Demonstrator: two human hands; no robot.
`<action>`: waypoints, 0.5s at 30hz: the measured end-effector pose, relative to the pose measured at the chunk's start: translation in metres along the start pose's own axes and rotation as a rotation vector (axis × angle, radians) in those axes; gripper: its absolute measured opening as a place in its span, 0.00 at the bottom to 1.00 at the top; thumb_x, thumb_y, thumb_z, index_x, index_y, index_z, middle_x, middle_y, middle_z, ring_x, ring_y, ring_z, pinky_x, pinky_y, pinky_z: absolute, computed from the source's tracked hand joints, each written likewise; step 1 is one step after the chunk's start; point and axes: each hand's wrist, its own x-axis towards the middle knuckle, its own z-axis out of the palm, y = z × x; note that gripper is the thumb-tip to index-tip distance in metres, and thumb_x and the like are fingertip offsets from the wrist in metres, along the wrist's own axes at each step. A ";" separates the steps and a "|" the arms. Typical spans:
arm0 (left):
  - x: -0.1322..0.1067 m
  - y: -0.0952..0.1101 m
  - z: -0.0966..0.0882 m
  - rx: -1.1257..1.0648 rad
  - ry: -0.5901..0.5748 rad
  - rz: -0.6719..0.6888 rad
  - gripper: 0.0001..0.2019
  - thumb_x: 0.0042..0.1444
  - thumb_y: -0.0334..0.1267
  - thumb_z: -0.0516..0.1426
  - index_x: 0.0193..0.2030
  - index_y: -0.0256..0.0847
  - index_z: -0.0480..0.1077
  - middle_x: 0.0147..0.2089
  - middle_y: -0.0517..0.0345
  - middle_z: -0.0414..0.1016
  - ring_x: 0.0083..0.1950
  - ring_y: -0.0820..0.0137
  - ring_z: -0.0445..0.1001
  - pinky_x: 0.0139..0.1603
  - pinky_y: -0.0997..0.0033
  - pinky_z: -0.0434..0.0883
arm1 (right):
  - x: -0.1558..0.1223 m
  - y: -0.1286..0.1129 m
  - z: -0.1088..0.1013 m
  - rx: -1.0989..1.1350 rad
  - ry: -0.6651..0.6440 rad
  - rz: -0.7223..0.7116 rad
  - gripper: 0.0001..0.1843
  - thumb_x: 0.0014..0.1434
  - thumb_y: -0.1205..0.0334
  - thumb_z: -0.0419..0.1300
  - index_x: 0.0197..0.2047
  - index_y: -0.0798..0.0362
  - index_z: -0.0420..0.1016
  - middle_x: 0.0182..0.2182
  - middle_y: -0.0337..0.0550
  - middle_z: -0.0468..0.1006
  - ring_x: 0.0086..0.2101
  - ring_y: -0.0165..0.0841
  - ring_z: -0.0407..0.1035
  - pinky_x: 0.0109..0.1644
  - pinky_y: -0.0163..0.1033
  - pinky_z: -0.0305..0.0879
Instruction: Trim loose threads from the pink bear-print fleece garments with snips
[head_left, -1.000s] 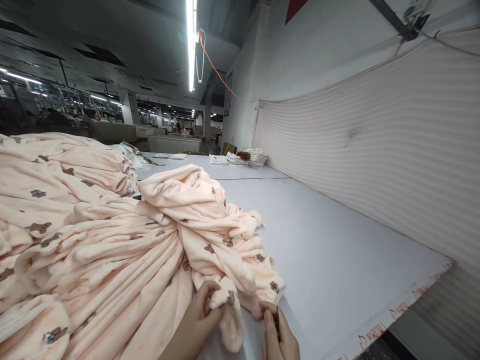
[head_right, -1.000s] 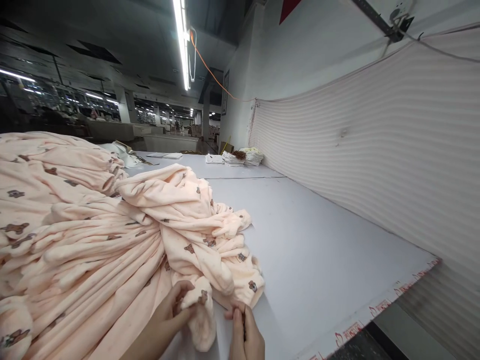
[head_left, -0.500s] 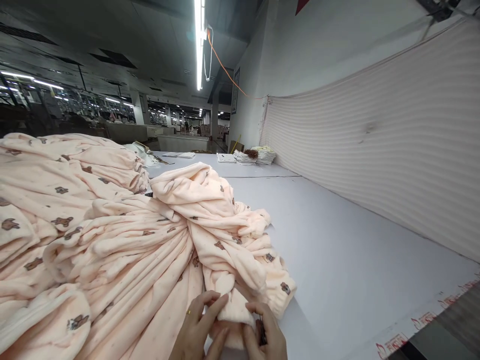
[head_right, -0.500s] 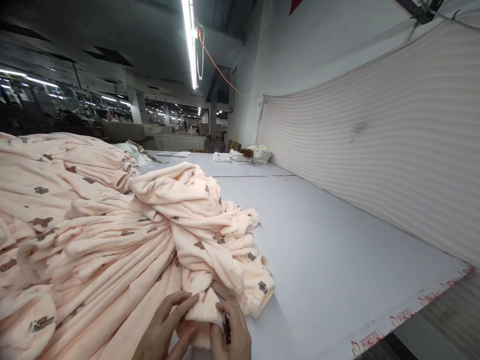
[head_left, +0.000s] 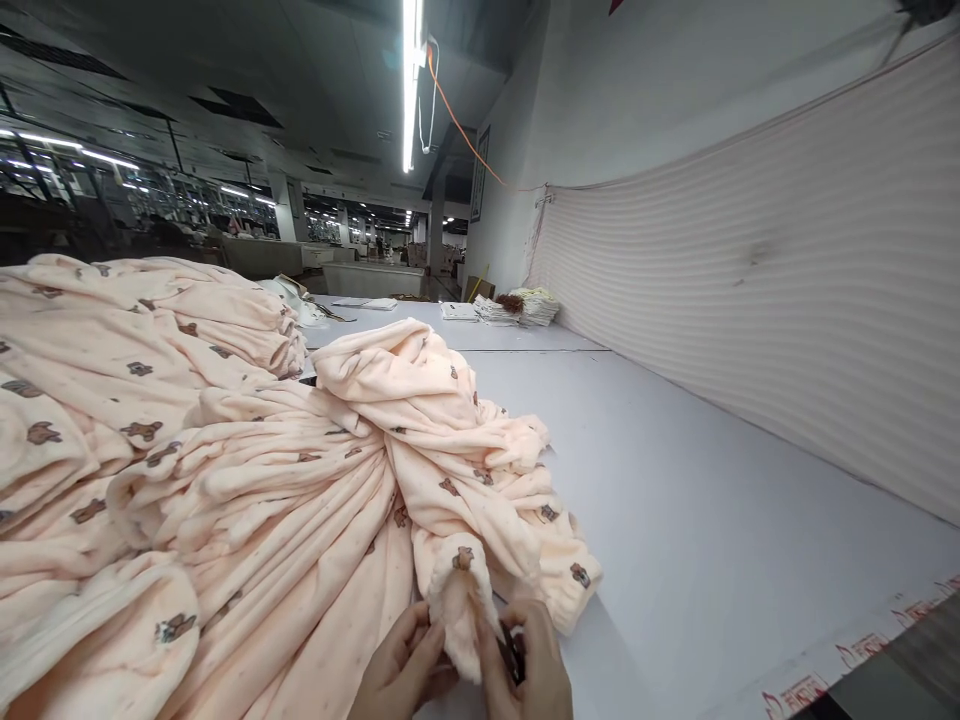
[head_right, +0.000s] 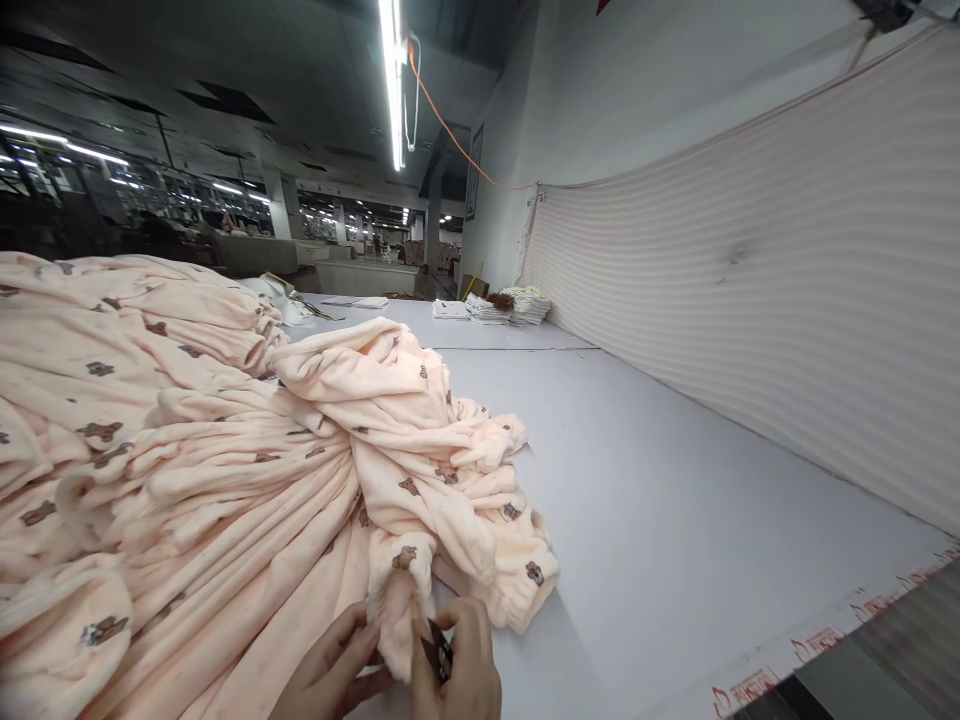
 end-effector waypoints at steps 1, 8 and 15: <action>0.002 0.001 0.002 -0.037 -0.006 -0.008 0.23 0.42 0.54 0.65 0.40 0.40 0.72 0.40 0.51 0.80 0.41 0.60 0.77 0.42 0.64 0.73 | 0.002 0.000 -0.002 -0.028 0.022 -0.014 0.10 0.61 0.55 0.51 0.29 0.49 0.61 0.26 0.36 0.63 0.25 0.30 0.62 0.29 0.32 0.60; 0.006 0.003 0.012 -0.365 0.080 0.026 0.20 0.40 0.40 0.68 0.41 0.39 0.74 0.47 0.49 0.80 0.52 0.54 0.75 0.50 0.61 0.73 | 0.009 0.015 -0.010 -0.054 -0.236 -0.025 0.09 0.59 0.54 0.55 0.31 0.48 0.68 0.28 0.38 0.70 0.27 0.32 0.69 0.30 0.32 0.65; 0.001 0.015 0.017 -0.409 0.040 -0.030 0.23 0.43 0.34 0.67 0.49 0.38 0.71 0.46 0.48 0.80 0.53 0.54 0.75 0.50 0.63 0.74 | 0.001 0.022 -0.024 -0.059 -0.333 -0.050 0.18 0.59 0.46 0.53 0.47 0.43 0.75 0.32 0.41 0.75 0.30 0.34 0.74 0.29 0.32 0.68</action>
